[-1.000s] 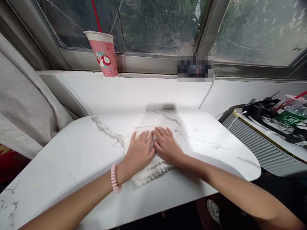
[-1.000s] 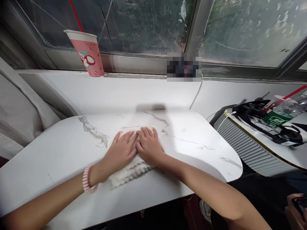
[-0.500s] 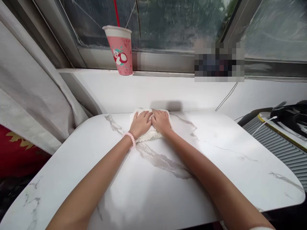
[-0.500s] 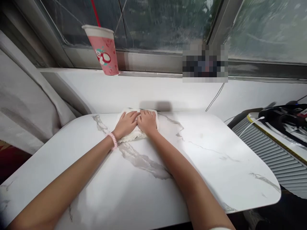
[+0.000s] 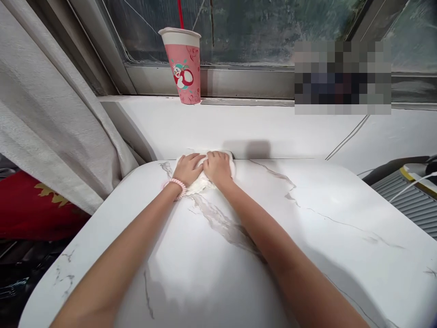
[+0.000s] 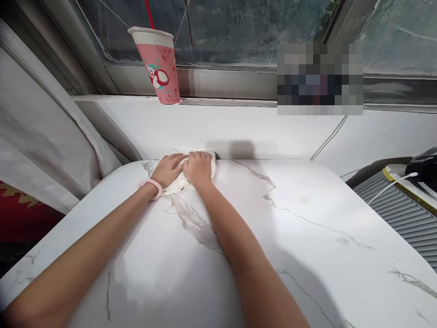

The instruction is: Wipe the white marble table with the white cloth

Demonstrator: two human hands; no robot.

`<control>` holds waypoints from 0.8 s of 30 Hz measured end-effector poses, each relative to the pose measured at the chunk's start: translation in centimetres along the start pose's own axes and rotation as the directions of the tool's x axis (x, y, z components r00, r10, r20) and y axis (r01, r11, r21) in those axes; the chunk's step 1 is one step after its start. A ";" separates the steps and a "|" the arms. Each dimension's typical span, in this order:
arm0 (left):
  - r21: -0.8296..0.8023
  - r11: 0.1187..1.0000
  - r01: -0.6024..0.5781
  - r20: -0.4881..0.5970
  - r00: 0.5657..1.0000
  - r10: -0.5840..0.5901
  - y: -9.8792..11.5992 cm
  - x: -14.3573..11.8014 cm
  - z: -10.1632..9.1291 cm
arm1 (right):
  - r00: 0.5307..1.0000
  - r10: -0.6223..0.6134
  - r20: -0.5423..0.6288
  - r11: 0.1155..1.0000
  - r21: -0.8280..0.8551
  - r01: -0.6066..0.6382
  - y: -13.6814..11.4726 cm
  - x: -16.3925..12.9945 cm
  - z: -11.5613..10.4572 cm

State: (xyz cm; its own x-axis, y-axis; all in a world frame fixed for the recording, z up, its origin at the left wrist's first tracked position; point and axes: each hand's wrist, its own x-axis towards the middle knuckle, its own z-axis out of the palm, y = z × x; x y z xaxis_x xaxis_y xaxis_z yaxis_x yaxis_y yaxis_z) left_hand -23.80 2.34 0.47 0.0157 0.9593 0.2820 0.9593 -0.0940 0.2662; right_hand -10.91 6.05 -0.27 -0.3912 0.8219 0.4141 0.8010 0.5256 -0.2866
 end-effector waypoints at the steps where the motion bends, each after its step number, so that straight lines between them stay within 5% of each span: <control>1: 0.024 1.000 0.014 0.000 1.000 -0.014 -1.3 -0.6 -0.4 | 1.000 -0.019 0.010 1.000 0.015 0.018 -1.2 0.3 0.5; 5: 0.098 0.988 0.117 -0.028 0.993 -0.115 -6.0 -3.5 -2.4 | 0.988 -0.145 0.052 0.986 0.086 0.140 -5.9 0.9 1.9; 9: 0.168 0.964 0.207 -0.088 0.977 -0.194 -7.5 -7.3 -3.4 | 0.951 -0.301 0.067 0.949 0.116 0.292 -8.7 -0.3 2.2; 15: 0.200 0.950 0.241 -0.120 0.968 -0.220 -6.5 -14.2 -5.2 | 0.923 -0.373 0.096 0.922 0.149 0.358 -11.7 -5.4 0.6; 24: 0.301 0.937 0.179 -0.203 0.972 -0.121 -1.0 -31.4 -7.9 | 0.786 -0.614 0.075 0.765 0.301 0.569 -14.4 -18.6 -5.2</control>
State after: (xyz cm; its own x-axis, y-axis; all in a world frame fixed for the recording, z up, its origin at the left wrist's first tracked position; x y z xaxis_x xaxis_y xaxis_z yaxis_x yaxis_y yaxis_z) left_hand -27.47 -29.75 -1.40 -0.1579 0.8896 0.4285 0.9862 0.1641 0.0227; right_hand -12.78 -17.91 0.63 -0.8331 0.3398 0.4364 0.2540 0.9359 -0.2439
